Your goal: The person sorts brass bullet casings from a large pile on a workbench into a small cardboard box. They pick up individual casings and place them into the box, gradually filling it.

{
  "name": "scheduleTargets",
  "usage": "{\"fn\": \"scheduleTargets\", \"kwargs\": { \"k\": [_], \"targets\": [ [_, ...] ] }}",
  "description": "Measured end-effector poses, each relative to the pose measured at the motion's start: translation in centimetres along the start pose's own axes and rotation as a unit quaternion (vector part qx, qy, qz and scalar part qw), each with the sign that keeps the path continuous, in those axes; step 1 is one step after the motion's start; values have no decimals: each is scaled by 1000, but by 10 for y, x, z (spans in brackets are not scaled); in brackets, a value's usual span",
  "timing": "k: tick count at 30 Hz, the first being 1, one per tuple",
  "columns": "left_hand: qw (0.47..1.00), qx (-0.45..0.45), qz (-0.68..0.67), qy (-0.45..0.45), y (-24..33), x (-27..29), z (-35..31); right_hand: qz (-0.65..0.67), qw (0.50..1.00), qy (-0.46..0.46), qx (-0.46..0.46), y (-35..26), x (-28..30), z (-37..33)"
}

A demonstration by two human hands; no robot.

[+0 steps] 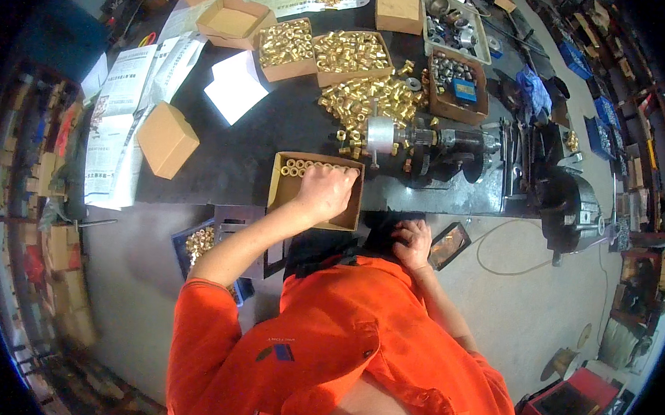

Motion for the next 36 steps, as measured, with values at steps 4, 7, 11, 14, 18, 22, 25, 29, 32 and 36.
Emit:
{"fn": "scheduleTargets", "kwargs": {
  "k": [4,7,11,14,18,22,25,29,32,36],
  "targets": [
    [1000,-11,-23,-5,-2,0,-1,1,1000,1,0,-1,1,0],
    [998,13,-51,-35,-12,14,3,-1,1000,1,-3,-1,1,0],
    [996,40,-44,65,-46,60,21,5,1000,7,2,-2,2,0],
    [993,93,-66,13,-84,48,38,9,1000,15,14,-1,1,0],
    [975,138,-169,-45,-112,1,59,-1,1000,21,18,5,-2,-2],
    [980,114,-155,-41,-110,-5,66,-12,1000,6,8,1,-2,-1],
    [988,82,-125,-23,-107,5,65,-17,1000,5,7,3,-3,-2],
    [997,70,2,-41,-113,20,54,-8,1000,5,4,1,-2,-1],
    [996,49,39,-60,-117,19,47,-5,1000,5,3,-2,0,1],
    [994,-5,69,-83,-109,18,49,-4,1000,9,3,-1,0,0]
  ]
}}
Point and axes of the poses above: each hand's wrist, its own z-axis towards the middle knuckle, its own x-axis out of the back of the hand, y = z × x, the point moved 10 cm from there along z, towards the middle knuckle, and after that the axes turned 9 degrees about -x, right-handed, at the moved point
